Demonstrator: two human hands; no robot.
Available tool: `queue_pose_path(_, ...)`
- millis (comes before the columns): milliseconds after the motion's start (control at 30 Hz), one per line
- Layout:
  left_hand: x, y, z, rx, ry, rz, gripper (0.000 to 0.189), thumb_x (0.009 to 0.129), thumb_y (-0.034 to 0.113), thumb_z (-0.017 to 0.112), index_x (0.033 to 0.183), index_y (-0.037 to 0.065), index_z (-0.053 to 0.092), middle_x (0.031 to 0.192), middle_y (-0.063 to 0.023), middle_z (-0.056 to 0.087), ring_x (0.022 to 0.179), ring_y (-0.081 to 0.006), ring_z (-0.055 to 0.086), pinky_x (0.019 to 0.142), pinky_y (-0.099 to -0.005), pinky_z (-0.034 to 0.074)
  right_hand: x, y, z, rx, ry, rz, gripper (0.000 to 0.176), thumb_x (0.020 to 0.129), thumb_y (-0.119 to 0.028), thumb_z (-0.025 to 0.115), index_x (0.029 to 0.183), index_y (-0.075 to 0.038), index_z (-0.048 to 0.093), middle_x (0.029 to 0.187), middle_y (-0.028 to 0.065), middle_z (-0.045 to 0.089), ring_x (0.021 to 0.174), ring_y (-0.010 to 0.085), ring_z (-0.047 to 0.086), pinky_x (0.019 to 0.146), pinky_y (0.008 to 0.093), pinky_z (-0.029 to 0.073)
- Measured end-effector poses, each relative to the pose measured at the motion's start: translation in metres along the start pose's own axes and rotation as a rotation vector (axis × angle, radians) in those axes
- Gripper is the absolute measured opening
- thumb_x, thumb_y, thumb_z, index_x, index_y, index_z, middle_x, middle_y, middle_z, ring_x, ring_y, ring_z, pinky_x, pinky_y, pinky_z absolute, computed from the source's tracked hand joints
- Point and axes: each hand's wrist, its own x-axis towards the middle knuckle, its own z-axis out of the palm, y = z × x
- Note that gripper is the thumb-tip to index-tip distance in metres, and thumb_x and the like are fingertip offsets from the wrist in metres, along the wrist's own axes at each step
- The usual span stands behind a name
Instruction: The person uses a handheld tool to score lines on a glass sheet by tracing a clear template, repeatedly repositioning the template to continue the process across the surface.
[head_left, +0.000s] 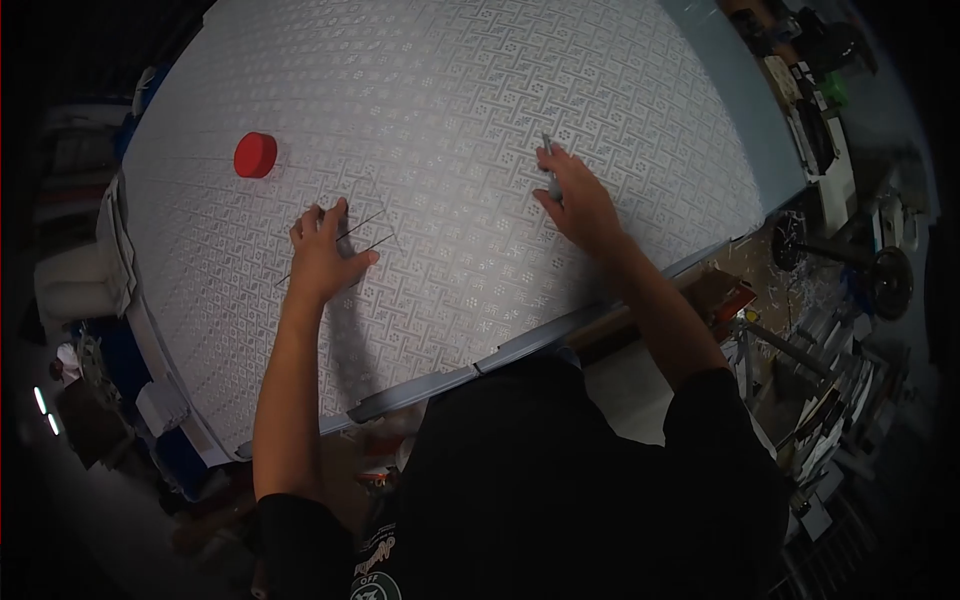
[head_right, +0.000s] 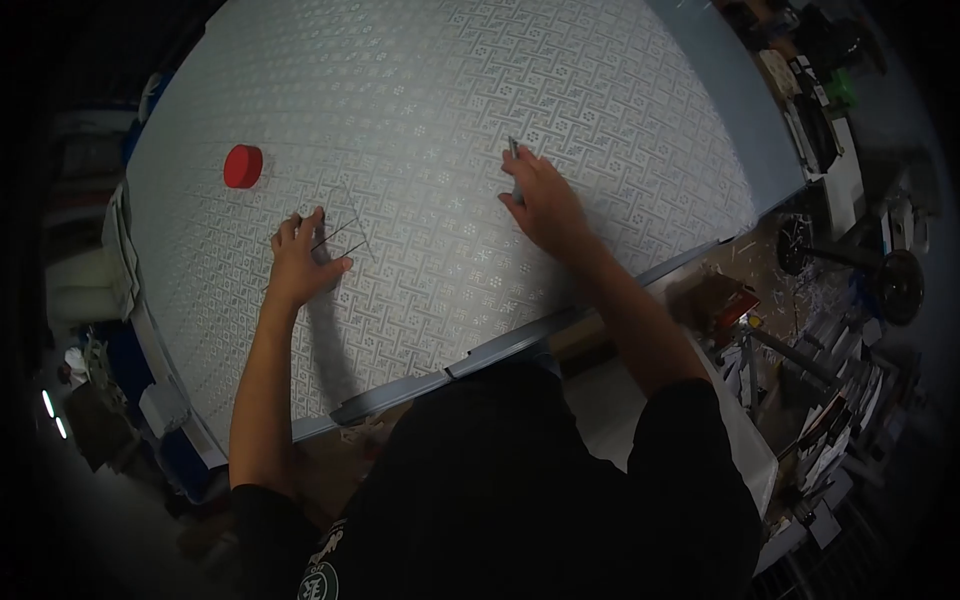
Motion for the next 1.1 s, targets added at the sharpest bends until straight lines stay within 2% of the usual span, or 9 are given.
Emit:
queue_pose_path(100, 0.0, 0.005, -0.002, -0.051, 0.008, 0.016, 0.104, 0.068, 0.039, 0.095, 0.156, 0.018, 0.045, 0.158, -0.0303, 0.036, 0.145, -0.0525, 0.029, 0.114, -0.0589, 0.04, 0.017, 0.0, 0.002, -0.076, 0.029, -0.028, 0.052, 0.092, -0.012, 0.077, 0.139, -0.008, 0.054, 0.149, 0.0155, 0.057, 0.142, 0.0382, 0.05, 0.118, 0.0461, 0.042)
queue_pose_path(200, -0.001, 0.008, -0.005, -0.058, 0.003, -0.009, 0.103, 0.067, 0.04, 0.096, 0.156, 0.019, 0.046, 0.158, -0.0295, 0.036, 0.144, -0.0523, 0.029, 0.114, -0.0584, 0.041, 0.033, -0.002, 0.005, -0.058, -0.023, -0.014, 0.052, 0.093, -0.014, 0.075, 0.14, -0.003, 0.054, 0.146, 0.0208, 0.058, 0.145, 0.0368, 0.047, 0.121, 0.0471, 0.038)
queue_pose_path(400, 0.0, 0.007, -0.004, -0.061, 0.007, -0.019, 0.102, 0.066, 0.041, 0.096, 0.155, 0.022, 0.047, 0.158, -0.0267, 0.037, 0.144, -0.0525, 0.03, 0.114, -0.0586, 0.041, 0.058, -0.013, 0.009, -0.002, -0.06, 0.043, 0.05, 0.094, -0.015, 0.074, 0.139, -0.006, 0.054, 0.141, 0.0167, 0.062, 0.144, 0.0372, 0.048, 0.121, 0.0477, 0.038)
queue_pose_path(567, -0.001, 0.008, -0.004, -0.062, 0.017, -0.019, 0.102, 0.065, 0.042, 0.096, 0.154, 0.023, 0.049, 0.156, -0.0226, 0.041, 0.142, -0.0527, 0.034, 0.112, -0.058, 0.046, 0.061, 0.001, 0.022, -0.023, 0.05, -0.013, 0.051, 0.093, -0.016, 0.075, 0.139, -0.011, 0.055, 0.135, 0.0155, 0.066, 0.139, 0.0396, 0.053, 0.12, 0.0493, 0.04)
queue_pose_path(600, 0.0, 0.008, -0.003, -0.069, 0.013, -0.036, 0.102, 0.065, 0.042, 0.096, 0.154, 0.023, 0.049, 0.156, -0.0226, 0.041, 0.142, -0.0527, 0.034, 0.112, -0.058, 0.046, 0.061, 0.005, 0.025, -0.055, 0.101, -0.076, 0.049, 0.094, -0.017, 0.075, 0.139, -0.013, 0.056, 0.133, 0.015, 0.067, 0.129, 0.0385, 0.061, 0.111, 0.0465, 0.048)
queue_pose_path(633, 0.0, 0.007, -0.002, -0.056, 0.021, -0.021, 0.102, 0.065, 0.043, 0.095, 0.154, 0.024, 0.049, 0.157, -0.0214, 0.041, 0.142, -0.0526, 0.035, 0.111, -0.0578, 0.047, 0.06, 0.002, 0.025, -0.051, 0.082, -0.081, 0.049, 0.094, -0.017, 0.075, 0.139, -0.013, 0.056, 0.133, 0.015, 0.067, 0.129, 0.0385, 0.061, 0.111, 0.0465, 0.048)
queue_pose_path(733, 0.0, 0.004, 0.001, -0.048, 0.03, -0.009, 0.102, 0.065, 0.044, 0.095, 0.154, 0.025, 0.049, 0.157, -0.0196, 0.041, 0.142, -0.0527, 0.035, 0.11, -0.0577, 0.049, 0.06, -0.004, 0.02, -0.043, 0.058, 0.022, 0.048, 0.095, -0.02, 0.074, 0.139, -0.014, 0.057, 0.129, 0.0136, 0.067, 0.108, 0.0329, 0.07, 0.087, 0.0399, 0.057)
queue_pose_path(867, 0.002, 0.004, 0.003, -0.038, 0.043, -0.002, 0.101, 0.067, 0.045, 0.095, 0.154, 0.026, 0.048, 0.157, -0.0189, 0.042, 0.143, -0.0533, 0.034, 0.111, -0.0579, 0.049, 0.061, -0.001, 0.025, -0.046, 0.117, -0.039, 0.042, 0.094, -0.019, 0.075, 0.132, -0.012, 0.062, 0.125, 0.0134, 0.07, 0.107, 0.0317, 0.071, 0.089, 0.039, 0.057)
queue_pose_path(1100, 0.0, 0.004, 0.005, -0.05, 0.035, -0.036, 0.1, 0.068, 0.045, 0.094, 0.154, 0.029, 0.047, 0.159, -0.0172, 0.039, 0.147, -0.0549, 0.029, 0.11, -0.0619, 0.048, 0.083, -0.05, 0.031, 0.209, 0.155, 0.061, 0.029, 0.093, -0.022, 0.078, 0.115, -0.004, 0.068, 0.093, 0.0111, 0.075, 0.082, 0.0199, 0.071, 0.077, 0.032, 0.056)
